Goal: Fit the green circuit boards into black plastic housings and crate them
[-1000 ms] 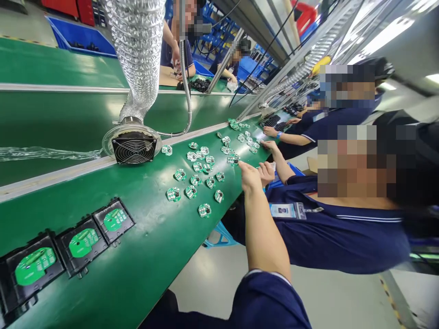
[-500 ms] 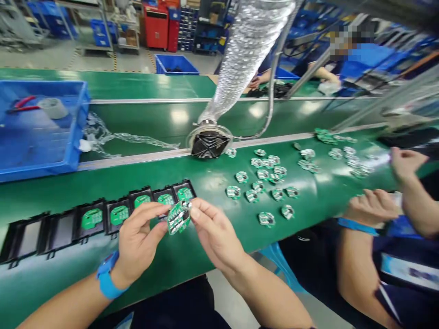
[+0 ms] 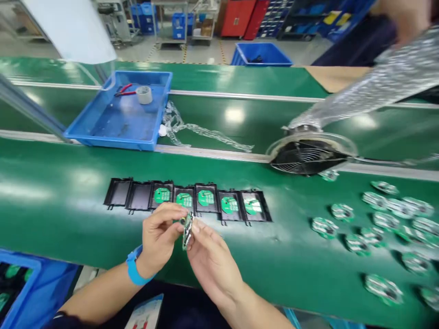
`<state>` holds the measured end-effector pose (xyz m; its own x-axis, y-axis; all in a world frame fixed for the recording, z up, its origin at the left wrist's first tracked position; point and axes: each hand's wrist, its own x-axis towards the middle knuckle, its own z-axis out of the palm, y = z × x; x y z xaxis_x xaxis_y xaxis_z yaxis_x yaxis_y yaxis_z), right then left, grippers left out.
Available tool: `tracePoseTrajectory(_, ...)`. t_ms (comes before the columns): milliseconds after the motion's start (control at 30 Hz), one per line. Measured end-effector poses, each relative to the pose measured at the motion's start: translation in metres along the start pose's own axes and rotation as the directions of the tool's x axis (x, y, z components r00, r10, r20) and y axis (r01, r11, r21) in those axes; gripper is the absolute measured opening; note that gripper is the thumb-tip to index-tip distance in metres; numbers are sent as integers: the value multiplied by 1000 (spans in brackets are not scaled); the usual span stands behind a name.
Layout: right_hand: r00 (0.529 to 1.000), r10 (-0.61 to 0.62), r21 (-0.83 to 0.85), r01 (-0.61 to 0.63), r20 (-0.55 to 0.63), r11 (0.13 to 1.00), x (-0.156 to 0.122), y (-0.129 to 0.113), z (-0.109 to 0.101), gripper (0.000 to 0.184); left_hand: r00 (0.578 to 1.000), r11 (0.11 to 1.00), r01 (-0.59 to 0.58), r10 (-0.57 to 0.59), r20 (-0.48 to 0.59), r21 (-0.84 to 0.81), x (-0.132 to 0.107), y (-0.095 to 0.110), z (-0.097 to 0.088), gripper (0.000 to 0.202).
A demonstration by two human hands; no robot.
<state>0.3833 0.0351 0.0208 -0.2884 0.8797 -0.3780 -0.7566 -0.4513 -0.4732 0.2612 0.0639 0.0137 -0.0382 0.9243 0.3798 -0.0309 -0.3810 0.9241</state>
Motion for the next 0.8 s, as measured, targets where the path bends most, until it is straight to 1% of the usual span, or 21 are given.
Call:
tracePoseTrajectory(67,997,65,37,-66,34,997,5,13,10,27,999,1000,-21,22,-34,8,-4,1,-10,12)
tracePoseTrajectory(133,990,126,57,-129,65,990,10,24,20,27,997,998,-44,47,-60,51,-4,5,-23,12)
tracePoseTrajectory(200,983,166,39,-170,81,985,14,33,26,28,996,988,-64,72,-54,137,0,11,-41,12)
tracePoseTrajectory(233,982,172,-3,-172,80,985,16,35,25,30,996,975,-67,79,-46,211,5,15,-54,12)
tracePoseTrajectory(267,985,160,-74,-154,71,985,16,37,22,33,996,946,-71,86,-35,316,12,17,-68,12)
tracePoseTrajectory(300,992,111,-171,-100,57,980,15,38,16,37,995,891,-77,96,-20,448,20,19,-84,13)
tracePoseTrajectory(333,999,22,-289,-9,41,957,13,38,6,39,994,805,-88,109,0,587,28,19,-100,15)
tracePoseTrajectory(367,993,-110,-419,115,35,901,9,37,-6,38,991,691,-112,127,33,714,36,17,-116,17)
tracePoseTrajectory(400,962,-269,-546,252,50,799,4,37,-20,35,987,570,-147,139,81,808,44,14,-131,19)
tracePoseTrajectory(433,903,-422,-657,367,82,658,-1,37,-35,33,980,461,-190,143,139,867,51,9,-143,19)
tracePoseTrajectory(467,830,-541,-740,446,133,503,-7,37,-50,32,971,376,-236,136,198,896,56,4,-153,18)
tracePoseTrajectory(500,771,-612,-798,477,178,369,-12,38,-64,31,960,317,-279,123,252,907,59,-3,-160,17)
tracePoseTrajectory(533,736,-645,-838,473,205,273,-16,39,-76,32,948,272,-319,110,300,908,61,-10,-163,16)
tracePoseTrajectory(567,721,-659,-867,451,214,212,-19,41,-86,31,936,235,-352,100,337,906,61,-16,-165,15)
tracePoseTrajectory(600,715,-666,-889,424,211,173,-21,42,-94,30,927,202,-374,85,364,905,60,-21,-164,15)
tracePoseTrajectory(667,702,-681,-914,387,210,117,-22,45,-102,25,919,142,-393,40,392,908,58,-28,-159,15)
tracePoseTrajectory(733,685,-690,-922,381,233,66,-20,46,-103,20,916,99,-397,-19,400,913,57,-30,-154,16)
tracePoseTrajectory(800,682,-682,-922,387,263,31,-16,44,-99,16,914,73,-397,-56,401,915,56,-29,-152,16)
